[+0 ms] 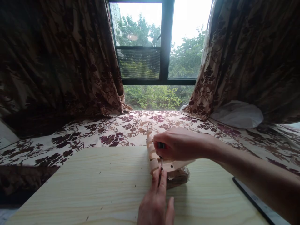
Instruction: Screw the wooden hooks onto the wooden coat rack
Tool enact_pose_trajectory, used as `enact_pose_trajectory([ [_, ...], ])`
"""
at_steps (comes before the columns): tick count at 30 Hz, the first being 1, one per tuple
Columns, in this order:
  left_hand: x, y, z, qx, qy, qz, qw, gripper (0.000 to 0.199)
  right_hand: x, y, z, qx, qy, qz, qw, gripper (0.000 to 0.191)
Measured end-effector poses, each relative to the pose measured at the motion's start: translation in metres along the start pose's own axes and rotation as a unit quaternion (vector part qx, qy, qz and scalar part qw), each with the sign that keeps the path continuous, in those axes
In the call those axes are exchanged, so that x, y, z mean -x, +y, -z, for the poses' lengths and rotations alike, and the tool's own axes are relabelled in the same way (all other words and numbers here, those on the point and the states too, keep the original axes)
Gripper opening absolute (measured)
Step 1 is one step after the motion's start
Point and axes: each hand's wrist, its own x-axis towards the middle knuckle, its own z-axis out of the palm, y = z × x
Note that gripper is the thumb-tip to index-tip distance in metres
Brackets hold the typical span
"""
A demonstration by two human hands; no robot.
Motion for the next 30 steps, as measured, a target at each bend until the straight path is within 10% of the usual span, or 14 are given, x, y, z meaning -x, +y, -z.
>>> enact_pose_trajectory([
  [15,0.0,0.0,-0.01,-0.001,0.063,-0.01,0.998,0.071,0.004,0.006,0.005,-0.06,-0.023,0.004,0.998,0.013],
  [26,0.005,-0.01,-0.009,-0.037,-0.006,-0.028,0.999,0.089,-0.005,0.02,-0.045,0.016,0.154,-0.171,0.973,0.029],
  [30,0.006,-0.014,-0.028,-0.079,0.032,-0.003,0.996,0.091,0.003,0.013,-0.043,-0.109,0.132,-0.103,0.98,0.024],
])
